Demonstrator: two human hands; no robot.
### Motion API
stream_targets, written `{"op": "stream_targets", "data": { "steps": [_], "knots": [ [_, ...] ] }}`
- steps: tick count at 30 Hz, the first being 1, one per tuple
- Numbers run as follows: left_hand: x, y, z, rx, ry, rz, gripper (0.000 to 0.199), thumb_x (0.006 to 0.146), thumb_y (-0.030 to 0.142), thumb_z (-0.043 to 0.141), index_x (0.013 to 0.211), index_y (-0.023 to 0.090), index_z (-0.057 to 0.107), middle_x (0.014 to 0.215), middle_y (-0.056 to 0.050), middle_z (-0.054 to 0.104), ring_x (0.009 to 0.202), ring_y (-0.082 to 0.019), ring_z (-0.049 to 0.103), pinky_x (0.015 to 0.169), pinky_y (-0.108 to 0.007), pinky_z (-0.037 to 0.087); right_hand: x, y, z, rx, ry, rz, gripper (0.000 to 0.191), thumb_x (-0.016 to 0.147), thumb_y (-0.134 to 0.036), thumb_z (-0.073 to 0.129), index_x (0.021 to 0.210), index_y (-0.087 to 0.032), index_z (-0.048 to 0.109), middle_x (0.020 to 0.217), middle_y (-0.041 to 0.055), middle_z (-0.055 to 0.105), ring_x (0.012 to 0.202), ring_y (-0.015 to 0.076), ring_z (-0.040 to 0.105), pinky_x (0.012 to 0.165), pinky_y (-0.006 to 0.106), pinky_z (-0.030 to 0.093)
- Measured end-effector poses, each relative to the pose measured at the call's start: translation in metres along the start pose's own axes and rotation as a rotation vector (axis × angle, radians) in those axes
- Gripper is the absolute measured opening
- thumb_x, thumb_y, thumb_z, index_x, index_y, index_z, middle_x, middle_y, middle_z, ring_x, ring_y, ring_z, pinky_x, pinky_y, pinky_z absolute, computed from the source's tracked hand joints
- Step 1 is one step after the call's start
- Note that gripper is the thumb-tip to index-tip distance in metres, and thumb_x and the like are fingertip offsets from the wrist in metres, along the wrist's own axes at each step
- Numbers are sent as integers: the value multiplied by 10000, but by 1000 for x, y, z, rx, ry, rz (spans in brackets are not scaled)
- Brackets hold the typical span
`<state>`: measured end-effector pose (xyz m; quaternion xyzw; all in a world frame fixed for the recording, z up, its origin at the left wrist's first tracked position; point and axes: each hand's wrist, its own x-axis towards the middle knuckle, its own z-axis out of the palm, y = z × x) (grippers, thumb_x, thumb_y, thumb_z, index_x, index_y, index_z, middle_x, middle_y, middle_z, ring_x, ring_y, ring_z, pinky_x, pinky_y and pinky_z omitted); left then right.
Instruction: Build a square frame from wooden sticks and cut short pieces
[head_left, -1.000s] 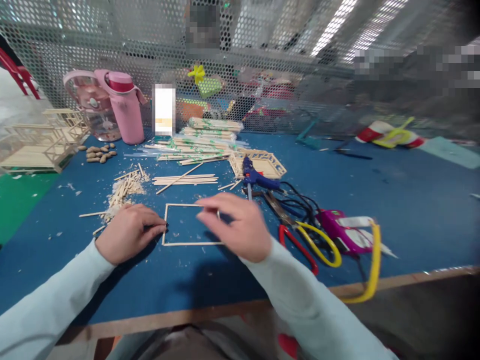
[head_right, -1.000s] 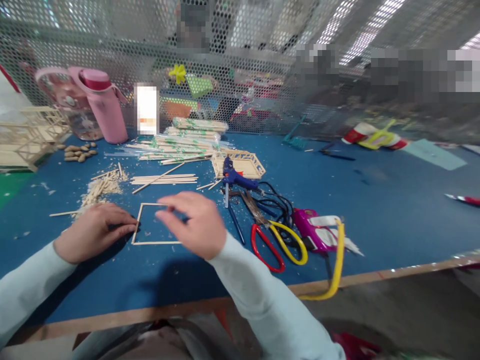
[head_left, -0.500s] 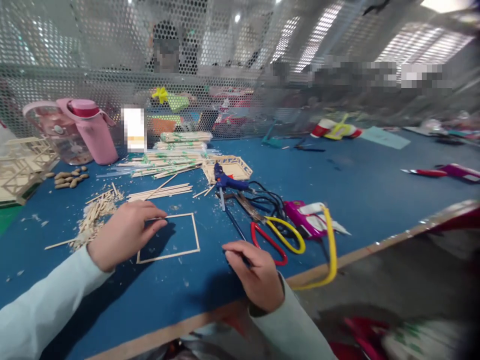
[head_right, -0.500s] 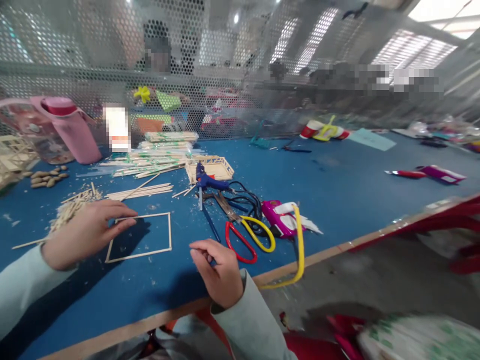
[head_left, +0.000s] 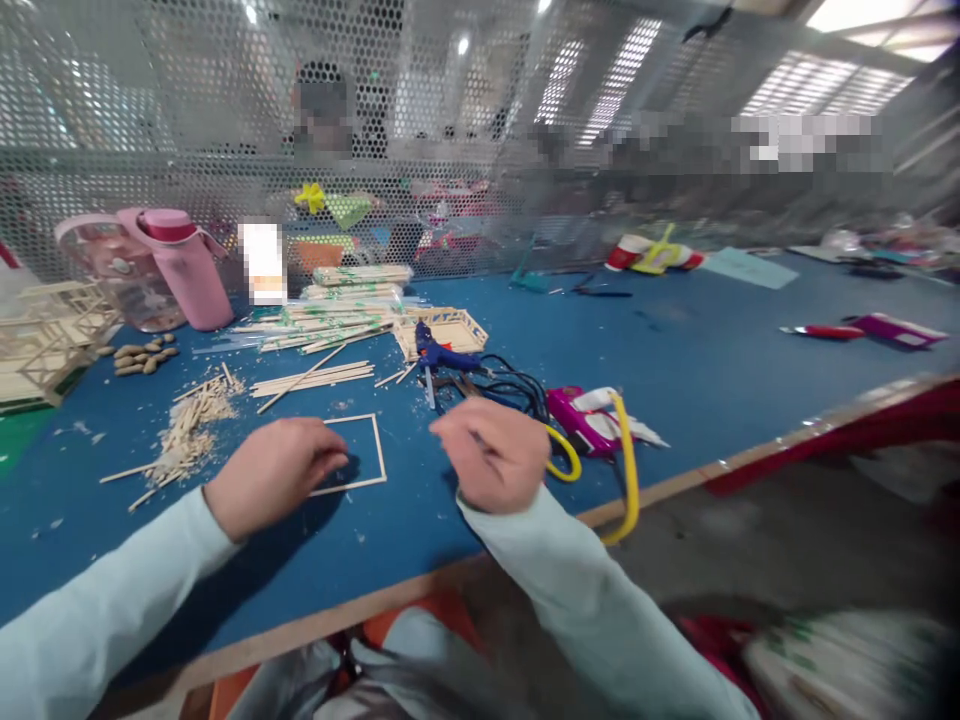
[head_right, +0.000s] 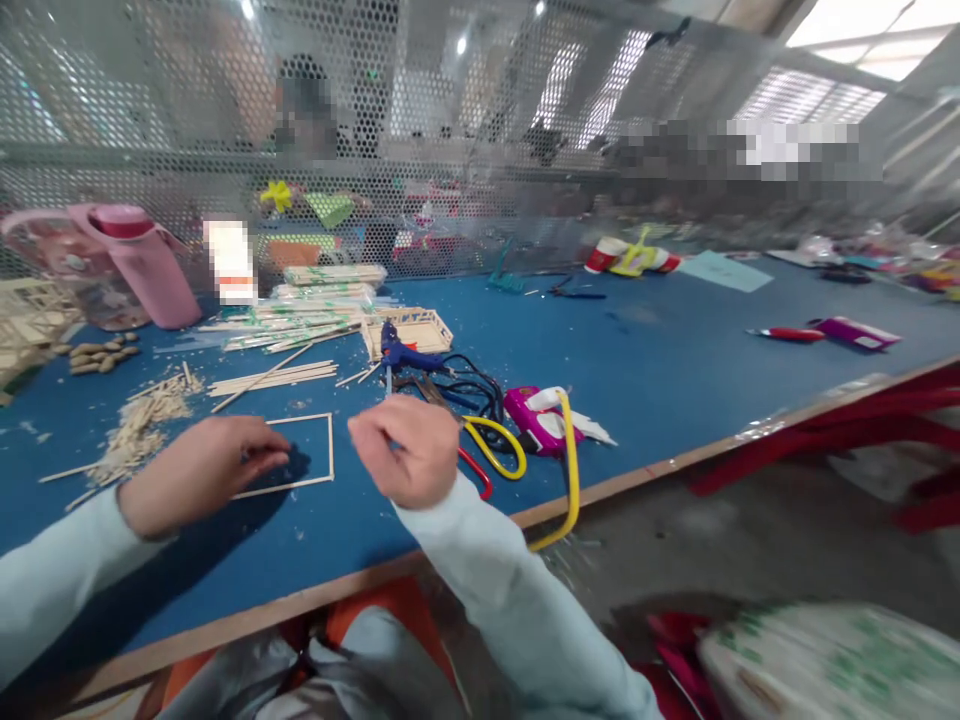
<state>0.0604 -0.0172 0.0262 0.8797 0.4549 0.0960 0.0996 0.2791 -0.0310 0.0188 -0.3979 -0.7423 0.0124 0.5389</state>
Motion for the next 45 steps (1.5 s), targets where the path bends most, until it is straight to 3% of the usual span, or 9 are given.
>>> {"op": "stream_targets", "data": {
  "steps": [5, 11, 17, 23, 30, 33, 37, 40, 45],
  "knots": [
    [-3, -23, 3, 42, 18, -68, 317, 856, 368, 399, 898, 219, 675, 858, -44, 684, 751, -168, 618, 648, -253, 435, -13, 27, 30, 5, -212, 96, 335, 843, -295, 439, 559, -179, 572, 520, 14, 545, 497, 104, 488, 526, 230, 396],
    [-5, -36, -1, 29, 37, -96, 348, 864, 374, 384, 910, 187, 674, 916, -67, 685, 807, -190, 617, 707, -280, 445, -40, 17, 28, 126, -410, 247, 167, 802, -295, 497, 820, -165, 600, 606, -11, 558, 475, 83, 449, 499, 211, 385],
    [22, -37, -1, 92, 18, 18, 325, 857, 335, 406, 927, 188, 688, 937, -72, 686, 859, -207, 617, 749, -293, 444, -56, 8, 22, 155, -229, 556, 102, 765, -271, 518, 757, -173, 544, 580, -23, 511, 484, 91, 459, 467, 206, 389],
    [50, -27, 16, 227, -63, 33, 303, 835, 314, 442, 929, 181, 698, 920, -100, 690, 870, -239, 625, 756, -323, 448, -46, 6, 31, -50, -320, 335, 91, 641, -172, 617, 712, -177, 560, 737, 26, 580, 731, 160, 524, 717, 308, 426],
    [48, -29, 25, 230, -6, -7, 287, 838, 273, 429, 893, 196, 701, 888, -81, 694, 827, -221, 640, 718, -310, 450, -38, 4, 38, -35, -421, 278, 112, 637, -149, 610, 739, -173, 573, 808, 43, 600, 787, 173, 522, 765, 316, 408],
    [49, -28, 27, 245, 17, -12, 281, 844, 262, 422, 866, 199, 695, 862, -71, 690, 808, -222, 638, 699, -315, 448, -31, 10, 36, -18, -392, 356, 78, 669, -118, 564, 718, -167, 599, 779, 37, 617, 753, 150, 543, 736, 276, 416],
    [50, -27, 29, 245, 22, -19, 278, 842, 245, 427, 835, 195, 700, 853, -69, 685, 815, -223, 636, 710, -318, 442, -9, 23, 40, -80, -586, 592, 109, 736, -180, 564, 695, -161, 664, 627, 8, 627, 563, 107, 517, 579, 220, 392],
    [50, -26, 29, 240, 14, -29, 284, 843, 235, 423, 828, 188, 703, 838, -74, 683, 809, -227, 635, 713, -327, 437, 4, 30, 49, -151, -672, 592, 118, 730, -208, 601, 669, -155, 686, 595, 9, 632, 551, 102, 518, 574, 213, 376],
    [50, -25, 29, 226, 20, -42, 300, 846, 222, 406, 804, 187, 702, 819, -74, 680, 789, -222, 634, 703, -332, 426, 5, 32, 60, -218, -623, 566, 133, 725, -243, 617, 660, -158, 696, 544, 1, 610, 511, 96, 496, 550, 209, 359]
  ]
}}
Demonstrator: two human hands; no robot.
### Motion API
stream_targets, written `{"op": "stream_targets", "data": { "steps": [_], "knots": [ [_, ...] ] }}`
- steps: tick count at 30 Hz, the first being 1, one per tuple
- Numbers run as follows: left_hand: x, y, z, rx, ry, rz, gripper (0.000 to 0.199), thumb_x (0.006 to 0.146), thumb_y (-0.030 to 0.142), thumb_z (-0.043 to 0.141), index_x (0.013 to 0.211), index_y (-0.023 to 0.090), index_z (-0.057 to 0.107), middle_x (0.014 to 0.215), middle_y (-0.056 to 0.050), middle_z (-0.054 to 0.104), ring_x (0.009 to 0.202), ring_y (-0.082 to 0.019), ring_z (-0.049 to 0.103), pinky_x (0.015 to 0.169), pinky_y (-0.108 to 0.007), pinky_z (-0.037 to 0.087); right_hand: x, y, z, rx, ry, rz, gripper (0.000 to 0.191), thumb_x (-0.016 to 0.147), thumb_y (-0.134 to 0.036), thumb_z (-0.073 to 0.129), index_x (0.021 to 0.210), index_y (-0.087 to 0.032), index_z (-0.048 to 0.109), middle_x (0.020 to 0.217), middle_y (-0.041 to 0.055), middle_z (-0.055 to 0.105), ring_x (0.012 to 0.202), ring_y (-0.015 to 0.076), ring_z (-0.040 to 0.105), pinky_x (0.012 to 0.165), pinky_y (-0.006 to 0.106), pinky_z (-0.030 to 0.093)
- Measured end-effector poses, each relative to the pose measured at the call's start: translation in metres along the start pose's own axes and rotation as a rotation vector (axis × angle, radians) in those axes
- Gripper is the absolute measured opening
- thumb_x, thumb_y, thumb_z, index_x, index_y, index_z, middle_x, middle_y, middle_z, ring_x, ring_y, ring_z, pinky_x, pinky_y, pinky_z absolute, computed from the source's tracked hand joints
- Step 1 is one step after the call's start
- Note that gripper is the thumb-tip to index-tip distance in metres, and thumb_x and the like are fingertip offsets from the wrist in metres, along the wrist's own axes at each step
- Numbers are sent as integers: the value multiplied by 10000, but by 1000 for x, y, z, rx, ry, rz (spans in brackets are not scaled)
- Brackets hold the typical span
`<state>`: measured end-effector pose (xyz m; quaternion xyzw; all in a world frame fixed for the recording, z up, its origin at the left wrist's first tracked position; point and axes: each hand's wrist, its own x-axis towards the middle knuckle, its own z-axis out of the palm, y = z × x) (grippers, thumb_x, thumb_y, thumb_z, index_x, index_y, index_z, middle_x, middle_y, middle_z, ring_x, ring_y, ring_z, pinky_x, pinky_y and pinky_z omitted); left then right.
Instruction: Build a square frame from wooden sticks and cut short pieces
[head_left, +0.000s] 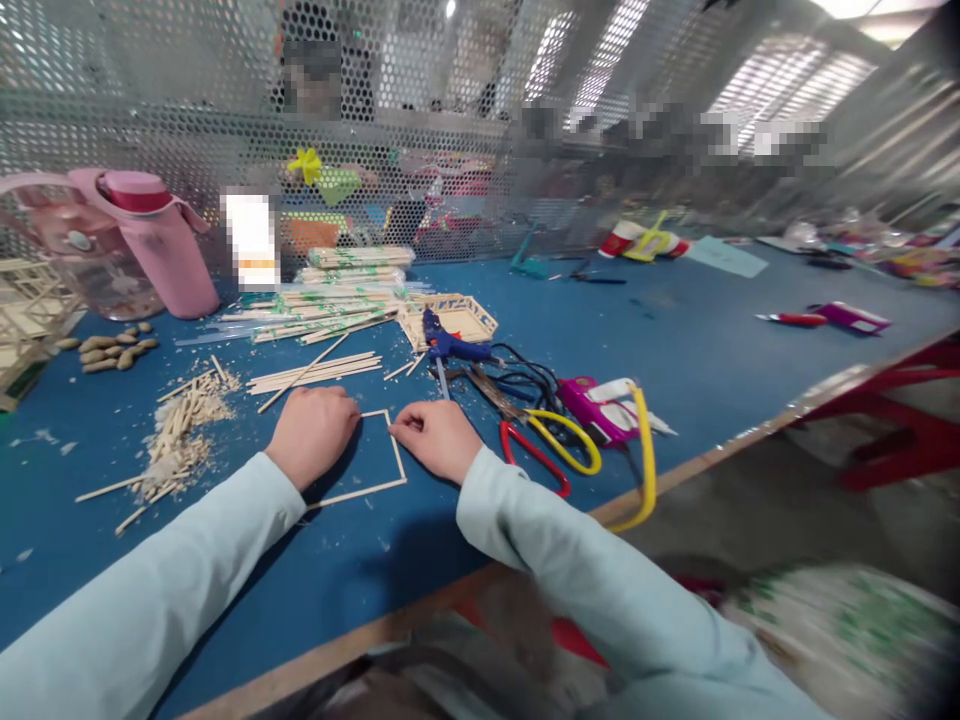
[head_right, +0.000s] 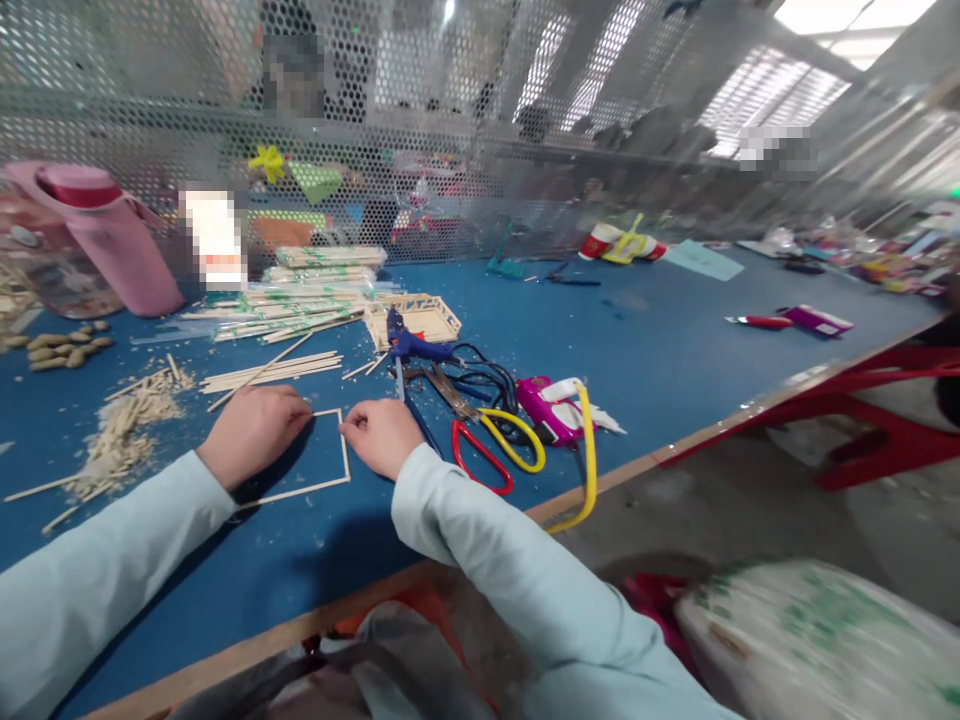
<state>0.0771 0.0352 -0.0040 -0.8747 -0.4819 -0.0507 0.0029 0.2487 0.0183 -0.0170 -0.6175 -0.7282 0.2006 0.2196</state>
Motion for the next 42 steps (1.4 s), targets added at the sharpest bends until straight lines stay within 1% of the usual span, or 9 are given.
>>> {"op": "stream_targets", "data": {
  "steps": [16, 19, 27, 30, 33, 35, 37, 40, 42],
  "knots": [
    [0, 0, -1, -39, 15, -5, 283, 831, 198, 428, 786, 195, 708, 818, -65, 684, 801, -211, 632, 701, -328, 407, 0, 3, 1, 43, 13, -10, 101, 712, -229, 628, 674, -160, 691, 542, -9, 610, 496, 88, 495, 540, 198, 364],
    [0, 1, -1, -49, 11, -6, 285, 833, 197, 426, 790, 195, 708, 828, -66, 686, 814, -209, 632, 708, -328, 408, 1, 4, 2, 56, 26, -8, 118, 734, -205, 595, 716, -159, 703, 577, 2, 643, 514, 93, 517, 557, 198, 380],
    [0, 2, -3, -17, -8, -18, 309, 843, 215, 399, 803, 204, 705, 847, -72, 690, 826, -223, 636, 717, -347, 415, -1, 4, 1, 32, -10, -51, 171, 767, -192, 550, 792, -180, 718, 721, 26, 707, 640, 126, 599, 639, 216, 412],
    [1, 1, -1, -4, -7, -20, 316, 848, 225, 393, 835, 197, 707, 874, -88, 702, 826, -230, 642, 737, -352, 421, 0, 4, 1, 33, 1, -45, 170, 770, -191, 541, 785, -178, 710, 724, 26, 703, 638, 125, 592, 645, 219, 412],
    [-1, -2, -3, -55, -8, -45, 328, 859, 240, 379, 966, 203, 687, 933, -89, 711, 841, -224, 653, 755, -327, 444, 0, 6, 2, 44, 29, -27, 152, 759, -184, 543, 752, -167, 694, 657, 15, 672, 578, 112, 551, 617, 214, 404],
    [-7, -8, -10, -115, 31, -57, 352, 869, 252, 361, 1071, 211, 647, 1011, -72, 698, 895, -215, 647, 771, -301, 455, 1, 7, 3, 59, 44, -26, 143, 750, -171, 540, 730, -161, 681, 621, 5, 648, 546, 101, 522, 596, 204, 395],
    [-17, -16, -21, -153, 117, -76, 363, 869, 260, 357, 1115, 223, 622, 1075, -46, 677, 948, -203, 632, 794, -279, 455, 1, 9, 3, 72, 52, -35, 144, 746, -163, 529, 714, -156, 670, 599, -4, 628, 523, 91, 499, 576, 195, 387],
    [-39, -33, -38, -178, 220, -220, 351, 849, 325, 393, 1079, 236, 642, 1005, -19, 703, 872, -204, 648, 757, -274, 470, 1, 13, 4, 85, 53, -57, 147, 744, -162, 518, 707, -150, 660, 577, -12, 604, 505, 85, 476, 555, 189, 376],
    [-52, -44, -43, -216, 285, -321, 344, 825, 351, 426, 1051, 228, 655, 966, -16, 712, 843, -200, 650, 752, -271, 473, 2, 15, 5, 93, 51, -72, 147, 741, -167, 515, 710, -148, 658, 567, -14, 592, 504, 85, 469, 550, 191, 372]
  ]
}}
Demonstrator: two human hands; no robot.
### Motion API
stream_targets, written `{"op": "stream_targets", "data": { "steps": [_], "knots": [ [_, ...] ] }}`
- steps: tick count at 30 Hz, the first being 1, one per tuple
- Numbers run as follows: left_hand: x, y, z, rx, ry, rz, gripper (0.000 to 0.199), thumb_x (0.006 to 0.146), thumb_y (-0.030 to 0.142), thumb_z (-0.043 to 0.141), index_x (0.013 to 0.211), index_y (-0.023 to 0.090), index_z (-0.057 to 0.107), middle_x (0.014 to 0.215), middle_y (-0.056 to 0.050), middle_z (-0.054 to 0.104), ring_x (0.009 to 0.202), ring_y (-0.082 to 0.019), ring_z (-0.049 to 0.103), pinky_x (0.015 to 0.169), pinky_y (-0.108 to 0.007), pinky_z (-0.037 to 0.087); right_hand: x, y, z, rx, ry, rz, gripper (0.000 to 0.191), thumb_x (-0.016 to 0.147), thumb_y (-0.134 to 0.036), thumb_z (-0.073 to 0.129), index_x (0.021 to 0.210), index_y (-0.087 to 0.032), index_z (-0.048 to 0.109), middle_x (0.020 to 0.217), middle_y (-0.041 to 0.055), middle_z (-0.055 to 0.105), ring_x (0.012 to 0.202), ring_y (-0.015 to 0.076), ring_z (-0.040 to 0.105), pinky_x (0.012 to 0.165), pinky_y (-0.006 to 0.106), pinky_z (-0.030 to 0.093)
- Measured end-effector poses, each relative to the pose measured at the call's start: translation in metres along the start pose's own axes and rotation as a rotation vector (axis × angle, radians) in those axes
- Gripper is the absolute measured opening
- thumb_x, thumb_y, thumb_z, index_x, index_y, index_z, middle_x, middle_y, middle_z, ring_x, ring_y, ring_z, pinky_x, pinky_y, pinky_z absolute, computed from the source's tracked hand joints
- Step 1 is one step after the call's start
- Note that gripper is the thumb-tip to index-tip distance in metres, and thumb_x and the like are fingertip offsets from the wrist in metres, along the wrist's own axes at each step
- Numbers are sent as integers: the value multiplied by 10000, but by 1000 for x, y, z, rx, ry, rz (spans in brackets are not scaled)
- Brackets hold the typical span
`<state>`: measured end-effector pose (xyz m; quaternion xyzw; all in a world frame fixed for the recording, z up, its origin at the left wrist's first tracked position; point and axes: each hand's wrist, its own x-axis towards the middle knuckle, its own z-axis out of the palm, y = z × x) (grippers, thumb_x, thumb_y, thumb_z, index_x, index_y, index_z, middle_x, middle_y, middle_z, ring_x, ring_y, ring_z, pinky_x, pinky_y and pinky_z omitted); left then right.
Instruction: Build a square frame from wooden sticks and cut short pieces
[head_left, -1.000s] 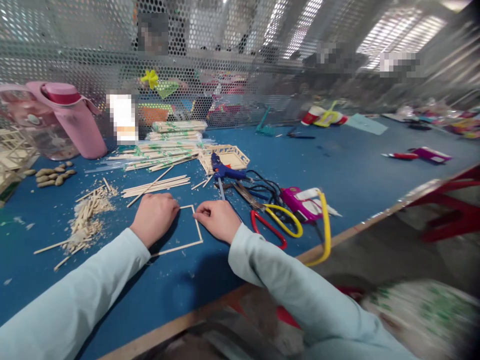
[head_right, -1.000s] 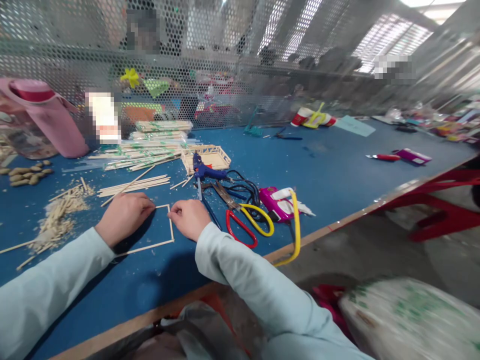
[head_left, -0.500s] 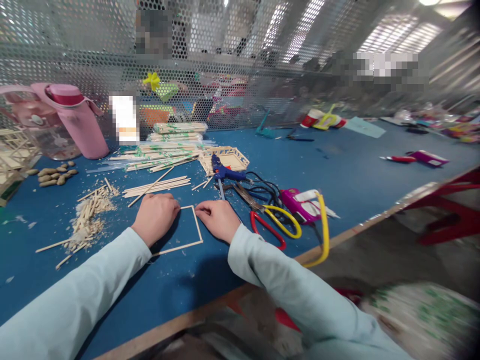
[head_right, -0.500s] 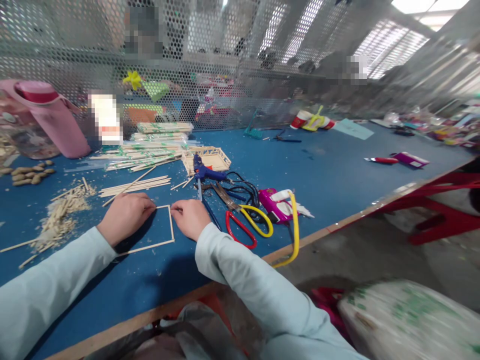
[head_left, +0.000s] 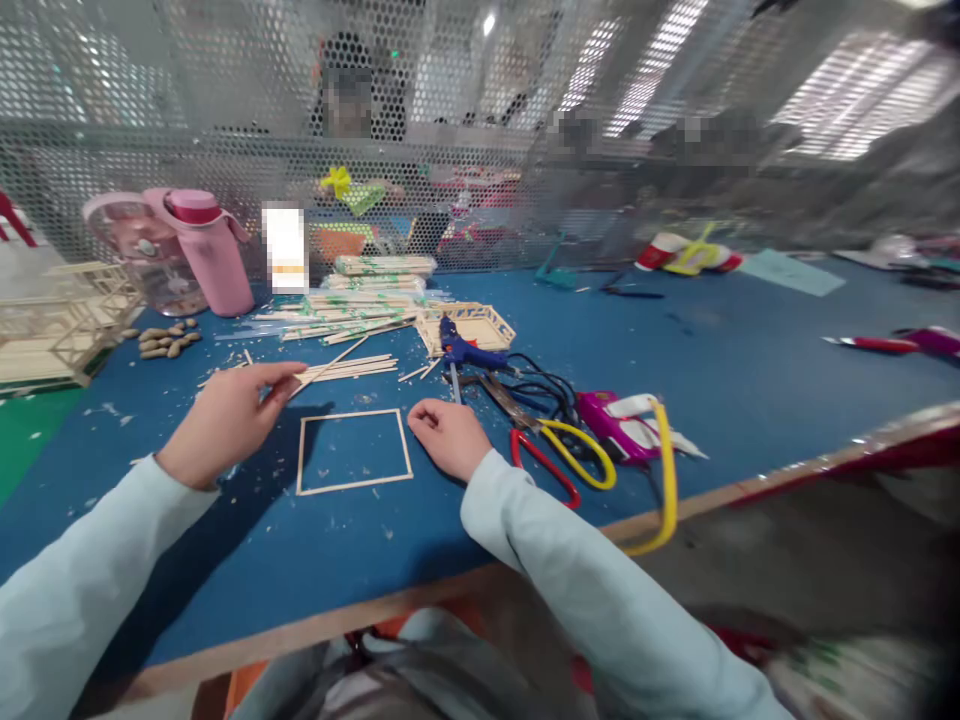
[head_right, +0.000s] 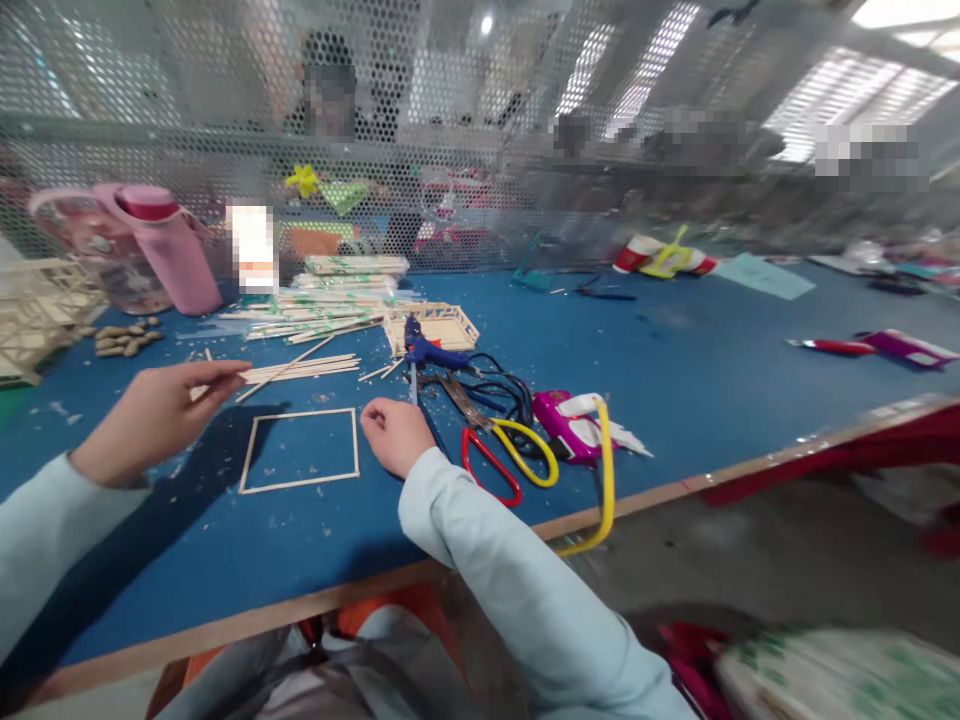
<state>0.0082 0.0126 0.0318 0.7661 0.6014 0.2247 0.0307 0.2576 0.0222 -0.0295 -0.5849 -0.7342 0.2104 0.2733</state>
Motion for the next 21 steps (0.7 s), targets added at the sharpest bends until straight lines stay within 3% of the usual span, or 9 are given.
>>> {"op": "stream_targets", "data": {
  "steps": [4, 9, 12, 16, 18, 21],
  "knots": [
    [-7, -28, 8, -44, 111, -204, 377, 813, 358, 429, 1074, 183, 638, 957, -46, 711, 816, -187, 650, 745, -261, 477, 3, 4, 1, -4, -13, -30, 152, 741, -180, 513, 715, -145, 658, 564, -12, 589, 503, 88, 469, 547, 196, 371],
    [-6, -49, 36, 82, 13, -128, 377, 820, 305, 391, 1069, 163, 636, 1005, -85, 695, 909, -207, 626, 799, -286, 458, 1, 5, 1, -70, -15, -73, 169, 762, -205, 505, 725, -154, 661, 566, -16, 602, 498, 88, 494, 509, 182, 384],
    [-2, -45, 40, 171, -60, -39, 384, 841, 380, 377, 979, 178, 673, 981, -95, 694, 927, -236, 613, 796, -320, 448, 1, 3, -5, -165, 40, -88, 200, 805, -209, 467, 817, -147, 656, 633, 9, 631, 541, 104, 534, 541, 194, 418],
    [1, -30, 40, 273, -112, -30, 371, 850, 393, 362, 929, 212, 676, 963, -95, 688, 933, -251, 609, 743, -335, 443, 25, -1, -24, -343, 103, -129, 254, 841, -153, 409, 961, -143, 632, 937, 86, 652, 838, 149, 583, 771, 248, 428],
    [0, -25, 40, 268, -117, -19, 368, 862, 352, 343, 976, 205, 661, 968, -100, 681, 920, -246, 611, 733, -335, 440, 46, -1, -32, -441, 42, -154, 240, 804, -112, 454, 929, -158, 655, 976, 92, 650, 918, 171, 571, 811, 260, 403],
    [-3, -25, 40, 242, -111, 24, 352, 866, 298, 339, 1012, 233, 653, 994, -84, 674, 924, -241, 605, 748, -352, 432, 72, -1, -33, -574, -103, -176, 192, 722, -84, 547, 824, -175, 682, 914, 90, 668, 901, 204, 574, 752, 275, 394]
  ]
}}
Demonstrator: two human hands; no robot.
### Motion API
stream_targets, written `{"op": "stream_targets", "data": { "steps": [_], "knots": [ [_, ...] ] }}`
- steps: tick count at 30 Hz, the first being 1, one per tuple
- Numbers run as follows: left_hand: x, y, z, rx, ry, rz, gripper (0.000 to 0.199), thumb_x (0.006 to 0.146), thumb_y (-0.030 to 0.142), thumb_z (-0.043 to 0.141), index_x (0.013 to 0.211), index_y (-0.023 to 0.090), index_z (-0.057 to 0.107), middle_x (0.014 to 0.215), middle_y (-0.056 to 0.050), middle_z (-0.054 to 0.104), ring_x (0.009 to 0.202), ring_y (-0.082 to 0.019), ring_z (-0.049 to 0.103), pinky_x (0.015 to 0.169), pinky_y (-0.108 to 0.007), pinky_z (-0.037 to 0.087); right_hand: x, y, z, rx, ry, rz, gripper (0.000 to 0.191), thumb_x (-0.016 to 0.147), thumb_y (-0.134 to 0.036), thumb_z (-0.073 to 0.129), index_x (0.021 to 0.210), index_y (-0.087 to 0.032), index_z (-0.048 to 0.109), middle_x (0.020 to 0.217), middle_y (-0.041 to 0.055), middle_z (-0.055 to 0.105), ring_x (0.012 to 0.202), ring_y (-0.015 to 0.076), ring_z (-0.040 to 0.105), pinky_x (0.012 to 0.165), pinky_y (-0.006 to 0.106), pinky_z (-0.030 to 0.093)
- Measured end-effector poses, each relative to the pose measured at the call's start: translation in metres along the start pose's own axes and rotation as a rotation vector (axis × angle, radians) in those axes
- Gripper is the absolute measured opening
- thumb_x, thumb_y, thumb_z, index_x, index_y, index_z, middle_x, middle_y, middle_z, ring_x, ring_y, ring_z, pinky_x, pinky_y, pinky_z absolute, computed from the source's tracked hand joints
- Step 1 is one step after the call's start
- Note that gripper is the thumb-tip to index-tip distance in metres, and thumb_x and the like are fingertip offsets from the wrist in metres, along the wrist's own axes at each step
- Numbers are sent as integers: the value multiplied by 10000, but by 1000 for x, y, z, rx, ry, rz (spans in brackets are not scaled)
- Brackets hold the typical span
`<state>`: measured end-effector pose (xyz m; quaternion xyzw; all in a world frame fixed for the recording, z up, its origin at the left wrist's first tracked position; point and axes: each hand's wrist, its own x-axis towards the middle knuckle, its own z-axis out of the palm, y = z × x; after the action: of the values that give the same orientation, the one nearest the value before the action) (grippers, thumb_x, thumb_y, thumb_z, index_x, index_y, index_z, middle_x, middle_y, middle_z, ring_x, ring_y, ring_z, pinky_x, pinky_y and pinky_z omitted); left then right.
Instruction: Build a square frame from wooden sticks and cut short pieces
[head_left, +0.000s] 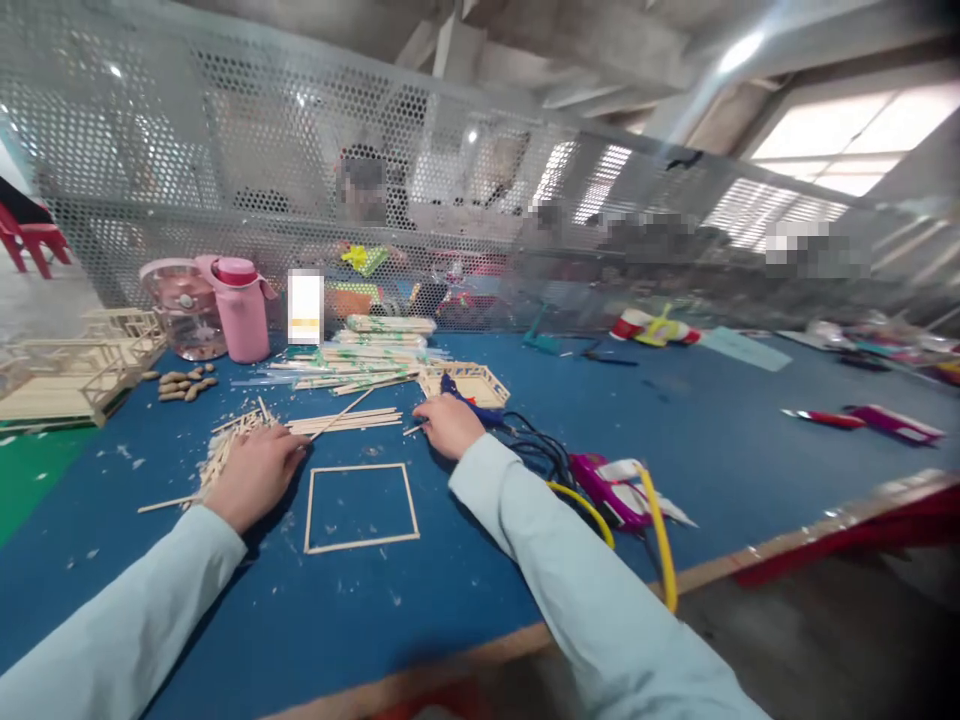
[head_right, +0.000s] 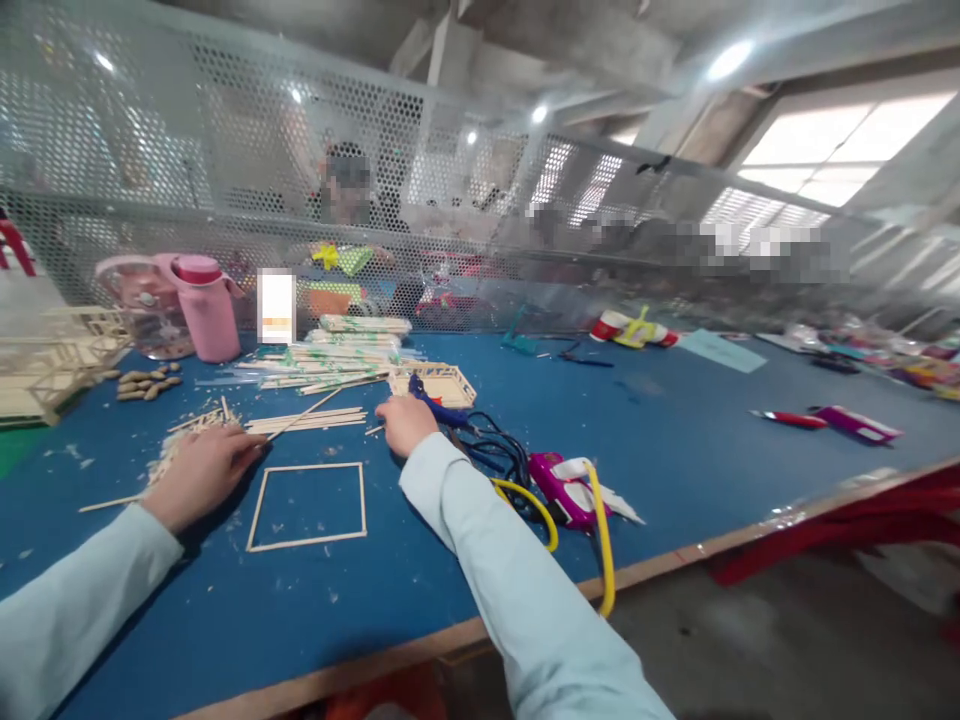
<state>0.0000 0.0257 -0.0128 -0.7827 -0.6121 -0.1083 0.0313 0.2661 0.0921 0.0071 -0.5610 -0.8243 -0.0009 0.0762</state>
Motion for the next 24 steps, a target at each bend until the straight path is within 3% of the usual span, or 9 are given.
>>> {"op": "stream_targets", "data": {
  "steps": [2, 5, 10, 14, 17, 20, 24],
  "knots": [
    [-3, -6, -1, -11, 34, -18, 341, 858, 289, 355, 1021, 247, 651, 1027, -79, 667, 956, -244, 593, 749, -357, 432, 10, 0, 4, -60, -65, -19, 169, 720, -87, 549, 784, -177, 677, 887, 89, 669, 877, 211, 578, 703, 280, 379],
    [-8, -21, -5, -32, 109, -149, 339, 844, 298, 376, 1036, 227, 647, 1054, -81, 658, 972, -246, 587, 752, -354, 442, 13, -1, 9, -112, -119, -38, 173, 773, -106, 500, 758, -178, 657, 861, 77, 666, 860, 198, 578, 669, 274, 349],
    [-15, -34, -20, -44, 203, -319, 349, 838, 320, 369, 1013, 214, 653, 1007, -79, 662, 923, -260, 590, 773, -380, 455, 9, -3, 12, -146, -153, -93, 181, 843, -160, 441, 817, -183, 619, 911, 74, 651, 909, 206, 554, 709, 296, 319],
    [-17, -30, -27, -86, 424, -357, 355, 754, 163, 398, 995, 222, 652, 976, -75, 607, 944, -223, 561, 839, -335, 453, 7, -12, 17, -173, -160, -135, 195, 865, -144, 396, 878, -177, 588, 936, 87, 648, 927, 221, 544, 767, 333, 301],
    [-16, -26, -25, -117, 559, -338, 401, 711, 104, 389, 1005, 199, 645, 1060, -86, 540, 1030, -210, 519, 913, -310, 423, 5, -19, 17, -196, -157, -137, 211, 850, -102, 392, 968, -157, 557, 964, 108, 645, 932, 230, 546, 785, 344, 298],
    [-16, -27, -20, -73, 505, -347, 377, 735, 134, 395, 1013, 185, 645, 1093, -100, 547, 1069, -226, 506, 945, -337, 399, 4, -23, 15, -213, -147, -123, 260, 833, -71, 387, 1047, -133, 521, 967, 132, 647, 934, 245, 557, 782, 350, 310],
    [-17, -41, -23, 13, 209, -445, 364, 800, 249, 359, 994, 203, 663, 1057, -106, 633, 950, -270, 592, 804, -401, 452, 5, -23, 14, -207, -138, -117, 279, 824, -65, 384, 1066, -112, 514, 900, 146, 660, 859, 249, 598, 718, 328, 346]
  ]
}}
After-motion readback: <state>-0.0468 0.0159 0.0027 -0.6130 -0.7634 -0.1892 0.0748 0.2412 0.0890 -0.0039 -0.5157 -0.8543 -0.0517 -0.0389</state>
